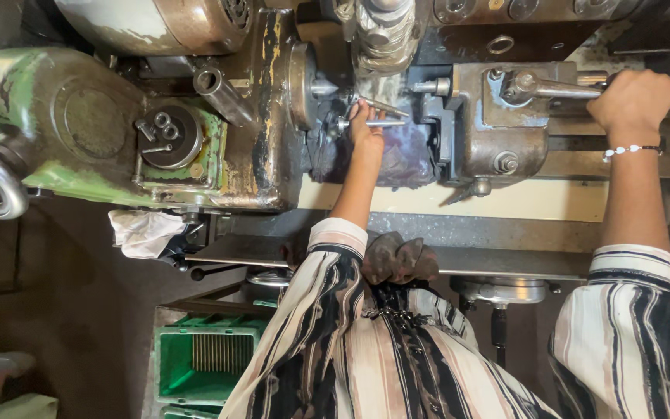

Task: The person repeatedly picks metal rods from a green bin, inserts them into a lathe chuck, and operates the machine to machine the rod ends. The person removes the finished rods and returns them to the bin, repeating the cycle throughout the clip.

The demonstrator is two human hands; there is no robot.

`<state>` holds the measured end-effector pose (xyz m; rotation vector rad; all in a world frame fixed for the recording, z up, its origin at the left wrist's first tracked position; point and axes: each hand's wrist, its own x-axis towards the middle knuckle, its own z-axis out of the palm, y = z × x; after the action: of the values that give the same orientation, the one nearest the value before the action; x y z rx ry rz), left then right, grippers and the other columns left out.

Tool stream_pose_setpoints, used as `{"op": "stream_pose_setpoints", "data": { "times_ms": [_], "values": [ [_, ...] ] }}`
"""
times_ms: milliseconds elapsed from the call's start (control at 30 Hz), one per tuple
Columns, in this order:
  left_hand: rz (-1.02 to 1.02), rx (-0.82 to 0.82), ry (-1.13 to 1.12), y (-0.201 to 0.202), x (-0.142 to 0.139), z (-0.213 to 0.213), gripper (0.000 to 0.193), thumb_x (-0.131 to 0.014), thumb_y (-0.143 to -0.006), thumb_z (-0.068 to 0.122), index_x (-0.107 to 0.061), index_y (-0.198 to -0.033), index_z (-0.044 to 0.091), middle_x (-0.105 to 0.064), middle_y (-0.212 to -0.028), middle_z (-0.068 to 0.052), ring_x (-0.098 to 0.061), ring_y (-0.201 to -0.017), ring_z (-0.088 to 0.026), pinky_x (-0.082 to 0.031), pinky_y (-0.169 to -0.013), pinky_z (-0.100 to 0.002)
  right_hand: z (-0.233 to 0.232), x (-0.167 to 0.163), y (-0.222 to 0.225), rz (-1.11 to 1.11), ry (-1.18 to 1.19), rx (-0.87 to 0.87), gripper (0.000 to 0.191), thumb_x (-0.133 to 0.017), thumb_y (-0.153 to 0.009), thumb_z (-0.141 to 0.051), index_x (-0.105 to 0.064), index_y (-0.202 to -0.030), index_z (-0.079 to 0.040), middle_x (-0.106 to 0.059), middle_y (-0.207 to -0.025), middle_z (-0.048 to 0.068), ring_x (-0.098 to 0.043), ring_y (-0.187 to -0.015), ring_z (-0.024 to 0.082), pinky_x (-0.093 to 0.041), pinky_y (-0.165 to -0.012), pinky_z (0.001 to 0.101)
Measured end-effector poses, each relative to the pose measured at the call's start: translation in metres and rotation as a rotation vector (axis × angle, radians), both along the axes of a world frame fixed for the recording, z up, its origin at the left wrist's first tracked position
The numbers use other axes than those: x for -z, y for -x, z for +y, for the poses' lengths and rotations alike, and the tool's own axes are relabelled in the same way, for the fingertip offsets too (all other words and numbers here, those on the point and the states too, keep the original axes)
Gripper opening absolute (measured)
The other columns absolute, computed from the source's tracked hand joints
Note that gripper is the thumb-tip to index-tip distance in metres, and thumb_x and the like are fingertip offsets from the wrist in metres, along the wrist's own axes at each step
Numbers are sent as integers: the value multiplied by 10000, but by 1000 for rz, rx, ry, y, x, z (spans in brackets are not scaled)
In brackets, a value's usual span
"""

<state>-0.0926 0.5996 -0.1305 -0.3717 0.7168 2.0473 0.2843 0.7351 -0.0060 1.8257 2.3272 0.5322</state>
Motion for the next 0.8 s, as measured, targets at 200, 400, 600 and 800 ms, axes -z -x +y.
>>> {"op": "stream_pose_setpoints", "data": {
  "times_ms": [200, 400, 600, 800],
  "values": [
    [-2, -132, 84, -9, -5, 3, 249, -723, -923, 159, -645, -1159, 174, -672, -1126, -9, -609, -1119, -229, -561, -902, -491, -1, -2, 3, 19, -12, 0, 263, -805, -747, -385, -800, -729, -123, -773, -755, 133, -750, -767, 292, -530, -683, 379],
    [14, -212, 145, -14, -13, 19, 167, -727, -951, 175, -646, -1097, 174, -676, -1132, 4, -618, -1103, -194, -544, -870, -438, -1, -1, 4, -5, -39, -1, 249, -791, -773, -370, -795, -726, -126, -774, -745, 129, -746, -745, 289, -527, -696, 372],
    [-104, -230, 140, 1, -15, 26, 120, -716, -963, 187, -635, -1050, 181, -650, -1071, -13, -618, -1035, -205, -561, -866, -449, 1, 0, 4, -8, -18, 26, 268, -809, -737, -393, -794, -725, -126, -768, -782, 126, -744, -730, 285, -521, -691, 370],
    [-147, -218, 22, 10, -12, 25, 132, -728, -966, 190, -641, -1064, 178, -648, -1065, 5, -608, -1027, -186, -590, -889, -459, 0, 0, 4, -6, 2, 38, 271, -804, -765, -380, -797, -731, -112, -773, -743, 122, -744, -748, 289, -522, -690, 376]
  ]
}}
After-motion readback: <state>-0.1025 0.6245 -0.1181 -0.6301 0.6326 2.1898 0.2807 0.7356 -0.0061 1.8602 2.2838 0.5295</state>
